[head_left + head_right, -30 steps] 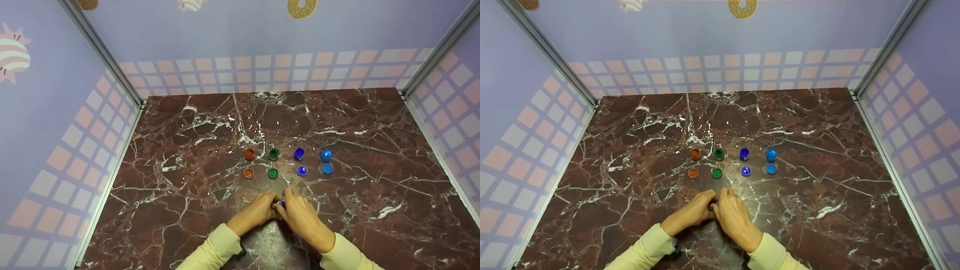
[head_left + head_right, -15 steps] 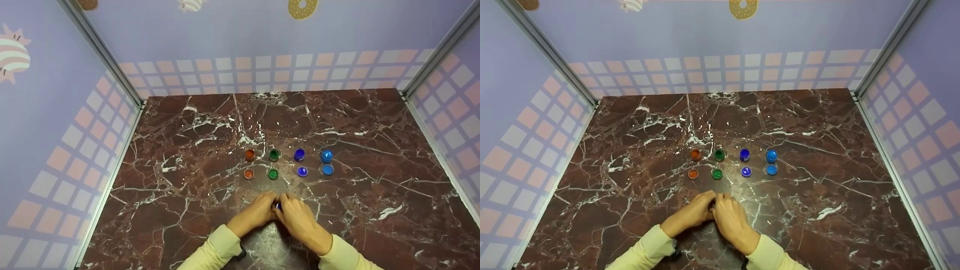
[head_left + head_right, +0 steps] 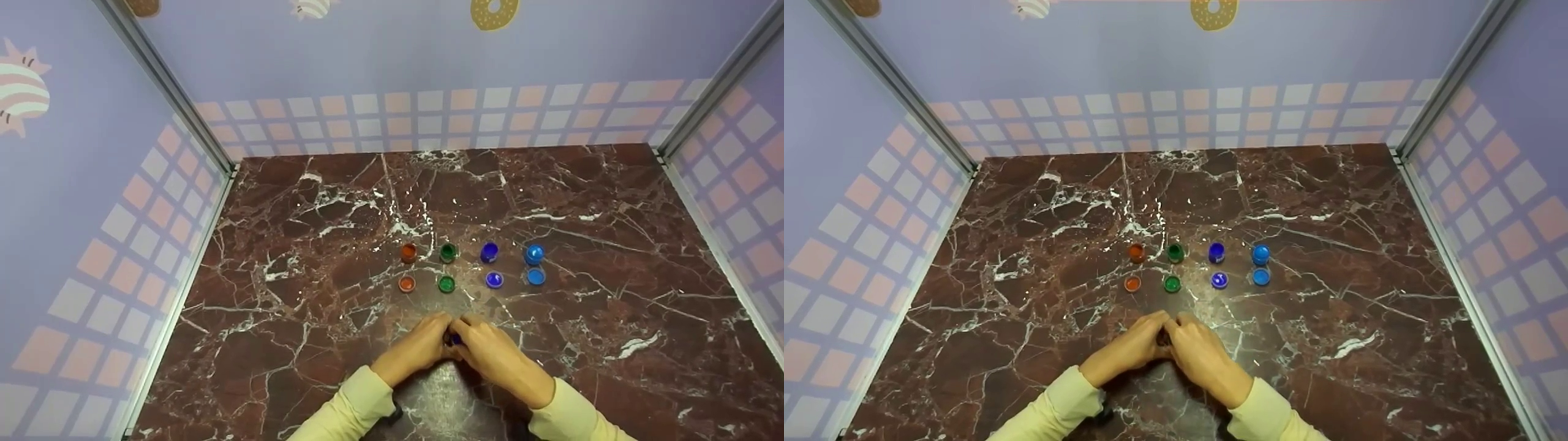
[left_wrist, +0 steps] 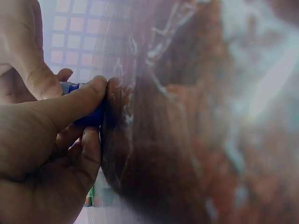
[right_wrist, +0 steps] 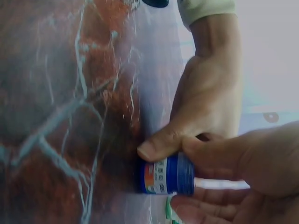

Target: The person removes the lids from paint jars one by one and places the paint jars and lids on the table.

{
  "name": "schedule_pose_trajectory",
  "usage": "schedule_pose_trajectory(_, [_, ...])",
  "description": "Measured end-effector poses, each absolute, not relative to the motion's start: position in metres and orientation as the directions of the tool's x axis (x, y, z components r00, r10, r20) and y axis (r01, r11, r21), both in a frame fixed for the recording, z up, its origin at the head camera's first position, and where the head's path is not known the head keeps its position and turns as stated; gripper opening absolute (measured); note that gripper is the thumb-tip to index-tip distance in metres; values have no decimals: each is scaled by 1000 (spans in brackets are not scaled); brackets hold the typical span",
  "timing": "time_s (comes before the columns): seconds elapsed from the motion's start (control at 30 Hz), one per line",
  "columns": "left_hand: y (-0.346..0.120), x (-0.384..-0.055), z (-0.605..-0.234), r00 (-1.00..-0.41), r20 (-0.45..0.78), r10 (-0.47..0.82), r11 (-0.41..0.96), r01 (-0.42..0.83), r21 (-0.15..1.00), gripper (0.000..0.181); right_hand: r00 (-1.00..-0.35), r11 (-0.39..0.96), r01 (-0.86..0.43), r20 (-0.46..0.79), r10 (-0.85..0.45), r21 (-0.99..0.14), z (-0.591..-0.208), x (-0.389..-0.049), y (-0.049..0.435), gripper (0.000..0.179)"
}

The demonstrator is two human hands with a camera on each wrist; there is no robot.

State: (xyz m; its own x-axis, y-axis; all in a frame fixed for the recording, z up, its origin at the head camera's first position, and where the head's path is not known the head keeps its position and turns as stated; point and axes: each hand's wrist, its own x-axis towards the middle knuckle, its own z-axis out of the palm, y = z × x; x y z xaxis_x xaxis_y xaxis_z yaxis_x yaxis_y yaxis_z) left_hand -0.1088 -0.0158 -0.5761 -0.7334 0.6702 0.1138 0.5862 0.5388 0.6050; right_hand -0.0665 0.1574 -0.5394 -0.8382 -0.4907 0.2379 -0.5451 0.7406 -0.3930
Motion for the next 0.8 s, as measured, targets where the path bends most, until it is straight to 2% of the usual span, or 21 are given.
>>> schedule_pose_trajectory(0.3, [-16, -109, -575, -741, 68, 668, 550, 553, 626, 45, -766, 681, -641, 246, -594, -354, -540, -71, 165, 24])
schedule_pose_trajectory(0.43, [-15, -111, -576, -747, 59, 662, 548, 536, 642, 48, -708, 622, -705, 294, -642, -339, -541, -73, 167, 24])
schedule_pose_trajectory(0.63, [-15, -110, -577, -752, 44, 658, 557, 525, 644, 43, -625, 536, -780, 353, -696, -324, -545, -75, 171, 32])
schedule_pose_trajectory(0.73, [-15, -110, -576, -750, 40, 660, 558, 525, 642, 42, -617, 514, -785, 376, -691, -345, -546, -75, 174, 35])
schedule_pose_trajectory(0.8, [-15, -110, -576, -751, 37, 659, 562, 525, 639, 44, -636, 514, -769, 382, -670, -379, -545, -75, 175, 34])
